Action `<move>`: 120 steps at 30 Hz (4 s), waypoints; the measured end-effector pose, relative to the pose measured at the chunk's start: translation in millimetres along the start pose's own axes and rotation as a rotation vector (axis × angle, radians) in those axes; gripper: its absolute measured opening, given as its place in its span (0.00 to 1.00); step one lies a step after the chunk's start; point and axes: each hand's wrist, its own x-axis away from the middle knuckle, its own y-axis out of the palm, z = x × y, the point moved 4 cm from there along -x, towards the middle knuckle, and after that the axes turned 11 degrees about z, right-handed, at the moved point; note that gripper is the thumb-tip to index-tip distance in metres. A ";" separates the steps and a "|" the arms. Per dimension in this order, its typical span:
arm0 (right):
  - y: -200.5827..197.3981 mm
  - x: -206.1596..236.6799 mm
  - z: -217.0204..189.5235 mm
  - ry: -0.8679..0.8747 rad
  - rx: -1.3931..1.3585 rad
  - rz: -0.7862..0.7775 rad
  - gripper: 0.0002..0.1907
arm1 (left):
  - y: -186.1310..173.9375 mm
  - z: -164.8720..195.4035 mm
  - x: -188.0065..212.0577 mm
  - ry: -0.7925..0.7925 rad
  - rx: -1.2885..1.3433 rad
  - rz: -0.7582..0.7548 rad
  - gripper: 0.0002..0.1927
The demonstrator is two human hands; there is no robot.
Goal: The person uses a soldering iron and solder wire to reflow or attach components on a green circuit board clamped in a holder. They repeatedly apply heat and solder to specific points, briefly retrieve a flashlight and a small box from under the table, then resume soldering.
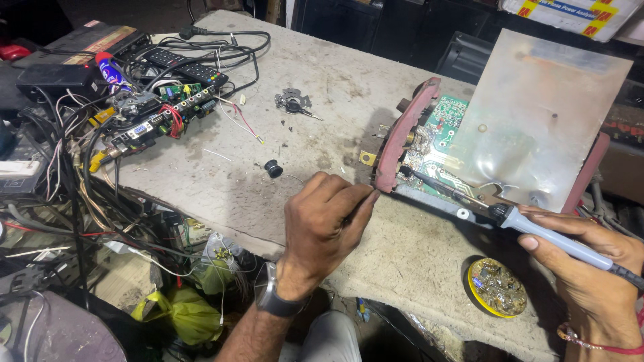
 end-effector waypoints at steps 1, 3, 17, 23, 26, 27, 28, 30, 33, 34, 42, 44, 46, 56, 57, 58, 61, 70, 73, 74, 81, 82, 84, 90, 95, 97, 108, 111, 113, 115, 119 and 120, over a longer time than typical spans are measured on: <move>-0.2 -0.4 0.3 0.004 0.007 0.001 0.11 | 2.1 0.1 1.1 0.007 -0.007 -0.004 0.05; -0.3 -1.3 0.2 -0.006 0.023 -0.001 0.11 | 5.2 1.1 2.4 0.026 -0.023 -0.015 0.05; -0.2 -3.0 -0.4 -0.002 0.125 0.013 0.09 | 21.0 2.8 5.2 0.153 -0.116 -0.083 0.06; 0.7 -2.0 -1.7 -0.032 0.074 -0.007 0.09 | 24.9 2.3 4.5 0.169 -0.125 -0.065 0.05; 0.1 -1.9 -1.1 -0.042 0.078 -0.012 0.09 | 24.7 2.6 2.8 0.168 -0.119 -0.066 0.06; -0.1 -1.9 -0.5 -0.038 0.071 -0.010 0.09 | 24.2 3.0 2.4 0.170 -0.117 -0.066 0.06; -0.3 -2.3 0.2 -0.028 0.055 -0.009 0.09 | 23.6 3.5 2.0 0.171 -0.116 -0.065 0.06; -0.7 -3.1 2.0 -0.003 0.014 -0.008 0.10 | 23.2 4.5 1.0 0.174 -0.113 -0.071 0.06; -1.6 -3.9 3.2 0.007 0.020 -0.002 0.10 | 22.4 6.1 0.5 0.177 -0.110 -0.080 0.06; -2.0 -3.9 3.2 0.004 0.036 0.000 0.10 | 22.5 6.6 0.3 0.180 -0.107 -0.079 0.06; -1.4 -1.9 1.7 -0.008 0.041 0.004 0.09 | 26.7 3.6 1.4 0.195 -0.105 -0.069 0.06; -1.6 -1.9 1.3 -0.011 0.064 0.005 0.09 | 28.6 2.1 2.2 0.204 -0.116 -0.066 0.06; -1.9 -2.0 0.7 -0.021 0.094 0.001 0.09 | 31.8 0.4 2.8 0.212 -0.124 -0.079 0.06; -0.7 -2.2 2.8 0.026 -0.017 -0.004 0.11 | 30.9 0.7 2.7 0.222 -0.096 -0.084 0.05; -0.7 -2.0 2.1 0.016 0.000 -0.003 0.10 | 31.0 1.0 2.3 0.224 -0.094 -0.090 0.05; -0.6 -1.9 1.6 0.005 0.017 -0.005 0.10 | 31.0 1.1 2.0 0.225 -0.093 -0.096 0.05; -2.1 -2.0 2.8 0.036 0.103 0.024 0.10 | 32.0 1.3 0.8 0.225 -0.091 -0.097 0.05; -5.8 -2.1 9.4 0.051 0.089 0.020 0.10 | 37.8 -3.6 4.4 0.222 -0.110 -0.108 0.04; -7.2 -2.9 11.0 0.066 0.111 0.029 0.10 | 42.5 -5.5 6.4 0.232 -0.113 -0.106 0.04; -7.4 -3.1 11.2 0.071 0.127 0.029 0.10 | 43.9 -5.5 6.3 0.236 -0.116 -0.106 0.05; -5.6 -2.4 7.6 0.083 0.136 0.027 0.10 | 31.1 10.1 -8.8 0.232 -0.099 -0.122 0.04; -4.3 -2.5 6.0 0.066 0.126 0.018 0.10 | 27.0 14.1 -11.8 0.221 -0.075 -0.133 0.05; -3.4 -2.1 3.7 0.078 0.143 0.033 0.11 | 22.2 19.2 -20.3 0.204 -0.015 -0.150 0.05; 0.1 1.0 -2.9 0.204 0.153 0.081 0.13 | 45.3 -35.7 -92.1 0.216 0.068 0.060 0.04; 4.7 -2.1 -10.2 0.051 0.099 0.036 0.12 | 110.0 -132.3 -128.1 -0.571 0.606 0.188 0.12; 2.4 -1.8 -10.1 0.021 0.114 0.040 0.12 | 125.4 -161.4 -113.9 -0.704 0.607 0.231 0.12; -22.2 10.5 11.2 0.163 0.144 0.079 0.10 | 142.1 -217.0 -73.6 -0.390 0.330 0.028 0.16; -27.2 10.0 13.4 0.112 0.148 0.050 0.10 | 143.7 -206.1 -74.5 -0.492 0.469 -0.032 0.12; -29.4 12.8 14.4 0.099 0.154 0.055 0.10 | 149.6 -199.7 -69.2 -0.749 0.615 -0.138 0.08; -31.1 17.6 14.0 0.109 0.153 0.081 0.10 | 149.6 -187.0 -69.9 -0.728 0.702 -0.138 0.11; -28.9 25.8 8.2 0.110 0.192 0.091 0.10 | 154.2 -172.5 -68.0 -0.815 0.761 -0.149 0.14; -27.5 27.7 6.3 0.104 0.206 0.104 0.10 | 155.5 -169.9 -67.8 -0.819 0.786 -0.151 0.13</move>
